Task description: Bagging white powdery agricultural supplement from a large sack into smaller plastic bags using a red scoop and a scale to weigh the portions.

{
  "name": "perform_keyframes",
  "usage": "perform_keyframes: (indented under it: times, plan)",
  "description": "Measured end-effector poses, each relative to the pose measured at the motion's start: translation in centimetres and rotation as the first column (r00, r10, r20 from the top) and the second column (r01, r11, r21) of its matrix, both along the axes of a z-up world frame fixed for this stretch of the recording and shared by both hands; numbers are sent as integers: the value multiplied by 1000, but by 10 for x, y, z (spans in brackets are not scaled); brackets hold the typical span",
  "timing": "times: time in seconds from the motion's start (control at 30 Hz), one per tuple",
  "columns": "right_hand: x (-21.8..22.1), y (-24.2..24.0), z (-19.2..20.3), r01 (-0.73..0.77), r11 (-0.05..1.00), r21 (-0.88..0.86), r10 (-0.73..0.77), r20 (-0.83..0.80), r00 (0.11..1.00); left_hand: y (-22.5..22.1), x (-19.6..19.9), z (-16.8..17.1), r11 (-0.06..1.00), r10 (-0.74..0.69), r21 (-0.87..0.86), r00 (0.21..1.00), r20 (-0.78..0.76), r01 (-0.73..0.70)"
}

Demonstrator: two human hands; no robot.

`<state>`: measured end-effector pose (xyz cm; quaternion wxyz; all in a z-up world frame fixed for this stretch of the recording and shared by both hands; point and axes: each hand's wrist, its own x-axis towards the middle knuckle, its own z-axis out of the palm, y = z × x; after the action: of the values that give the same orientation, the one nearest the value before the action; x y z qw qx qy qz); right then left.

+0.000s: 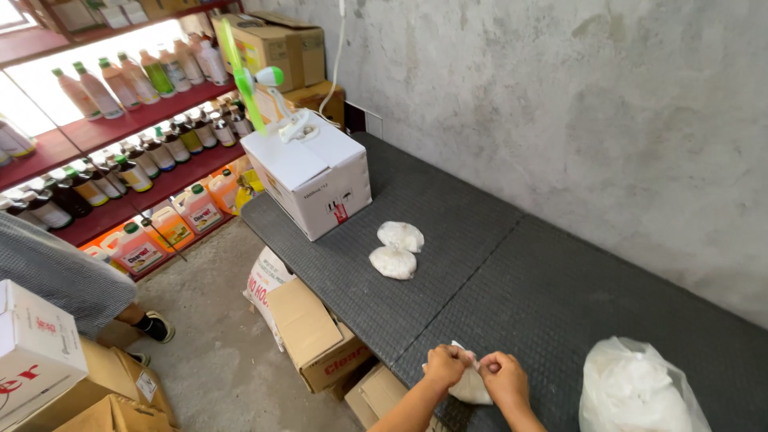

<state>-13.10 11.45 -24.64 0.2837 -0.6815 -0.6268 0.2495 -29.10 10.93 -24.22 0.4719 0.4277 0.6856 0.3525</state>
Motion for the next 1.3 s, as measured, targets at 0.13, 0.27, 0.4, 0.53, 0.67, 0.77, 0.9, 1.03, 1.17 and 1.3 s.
perform_keyframes:
  times: [0.13, 0.27, 0.4, 0.53, 0.67, 0.77, 0.9, 1.03, 1.17, 1.3]
  plan:
    - [-1, 0, -30, 5, 988, -151, -47, -275, 960, 8, 10, -66, 997, 21, 66, 964, 264, -40]
    - [-9, 2, -5, -46, 953, -299, -100, -456, 884, -1, 0, -6, 999, 45, 28, 998, 52, -46]
    - [-4, 21, -23, -90, 979, -184, 9, -398, 917, 12, -9, -8, 999, -47, -3, 961, -272, 48]
    - [-11, 19, -1, -90, 984, -156, 40, -301, 953, 8, -8, 2, 996, -74, 17, 928, -365, 86]
    - [-14, 22, 19, -111, 994, 11, 110, -271, 956, 10, -4, -7, 996, -3, 78, 935, -354, 33]
    - [-13, 25, 33, -95, 995, -7, 85, -383, 920, 2, -2, -13, 982, 10, 178, 931, -366, 60]
    - [-14, 35, 48, -83, 994, -72, 40, -469, 882, -10, 1, 34, 960, -44, 233, 903, -427, 157]
    - [-20, 42, 62, -97, 995, -25, 78, -414, 907, 8, -3, 35, 940, 51, 318, 871, -488, 123]
    - [-24, 45, 69, -85, 993, 83, 110, -372, 922, 16, -10, 51, 924, 49, 336, 812, -581, 184]
    - [-29, 35, 88, -55, 986, 156, 113, -390, 914, 22, -15, 42, 922, 40, 327, 788, -615, 209]
